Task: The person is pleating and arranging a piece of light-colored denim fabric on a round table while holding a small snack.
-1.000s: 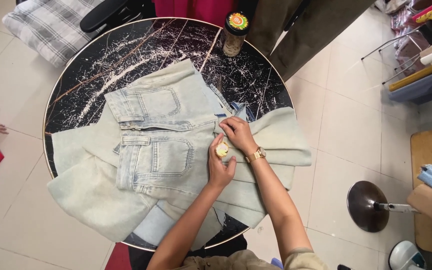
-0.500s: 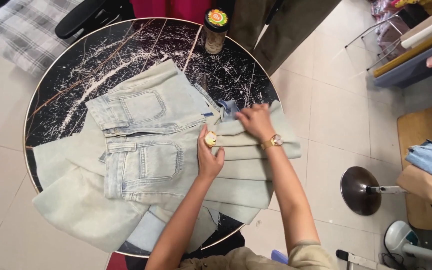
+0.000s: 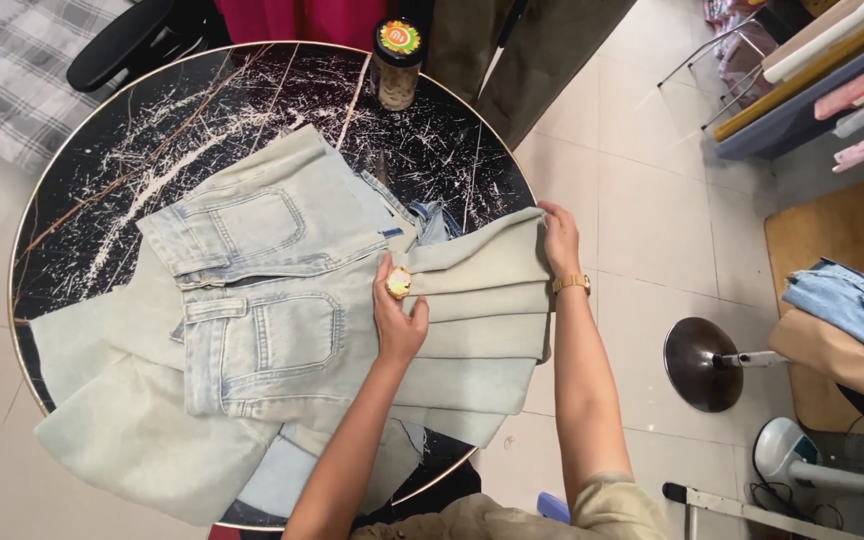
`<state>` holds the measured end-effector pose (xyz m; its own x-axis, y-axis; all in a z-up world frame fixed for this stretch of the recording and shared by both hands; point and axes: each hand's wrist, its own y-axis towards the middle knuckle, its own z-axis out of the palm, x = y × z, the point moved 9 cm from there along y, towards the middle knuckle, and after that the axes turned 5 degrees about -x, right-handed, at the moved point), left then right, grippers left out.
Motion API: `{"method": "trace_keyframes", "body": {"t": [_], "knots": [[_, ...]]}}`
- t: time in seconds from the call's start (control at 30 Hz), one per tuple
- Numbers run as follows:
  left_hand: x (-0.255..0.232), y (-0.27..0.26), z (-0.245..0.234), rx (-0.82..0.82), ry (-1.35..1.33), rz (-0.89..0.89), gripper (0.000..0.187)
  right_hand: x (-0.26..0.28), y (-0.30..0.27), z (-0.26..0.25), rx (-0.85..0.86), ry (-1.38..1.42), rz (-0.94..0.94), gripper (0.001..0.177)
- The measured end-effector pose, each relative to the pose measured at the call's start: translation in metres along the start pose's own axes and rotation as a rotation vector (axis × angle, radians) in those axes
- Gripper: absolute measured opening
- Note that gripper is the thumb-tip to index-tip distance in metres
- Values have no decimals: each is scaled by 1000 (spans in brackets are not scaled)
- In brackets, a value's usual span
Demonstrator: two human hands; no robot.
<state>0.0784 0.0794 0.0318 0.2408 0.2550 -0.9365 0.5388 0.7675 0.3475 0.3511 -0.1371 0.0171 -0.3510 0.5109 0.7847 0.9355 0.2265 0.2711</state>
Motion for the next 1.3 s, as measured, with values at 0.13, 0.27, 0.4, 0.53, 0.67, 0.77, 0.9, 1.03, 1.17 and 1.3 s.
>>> {"method": "trace_keyframes", "body": {"t": [0.13, 0.27, 0.4, 0.53, 0.67, 0.77, 0.9, 1.03, 1.17, 1.3], "knots": [[1, 0, 1, 13, 14, -13, 69, -27, 5, 2, -85, 259, 247, 34], [-1, 0, 2, 20, 54, 2, 68, -55, 15, 6, -80, 25, 295, 35], [-3, 0, 2, 24, 55, -5, 66, -41, 23, 5, -59, -194, 156, 37], [0, -1, 2, 26, 88, 6, 65, -26, 24, 20, -21, -286, 39, 35], [-5, -1, 1, 25, 98, 30, 55, -38, 24, 37, 73, -383, 53, 23], [-7, 2, 1, 21, 107, 44, 49, -20, 22, 28, 63, -411, 33, 13], [-6, 2, 0, 15, 136, 36, 46, 51, -3, -16, -110, -291, -213, 10], [-2, 2, 2, 8, 137, 19, 45, 50, -35, -43, -205, -424, -368, 9], [-1, -1, 2, 23, 151, 15, 49, 21, -55, -30, -113, -544, -392, 11], [2, -1, 4, 25, 168, 26, 51, -10, -46, -23, 70, -650, -220, 29]]}}
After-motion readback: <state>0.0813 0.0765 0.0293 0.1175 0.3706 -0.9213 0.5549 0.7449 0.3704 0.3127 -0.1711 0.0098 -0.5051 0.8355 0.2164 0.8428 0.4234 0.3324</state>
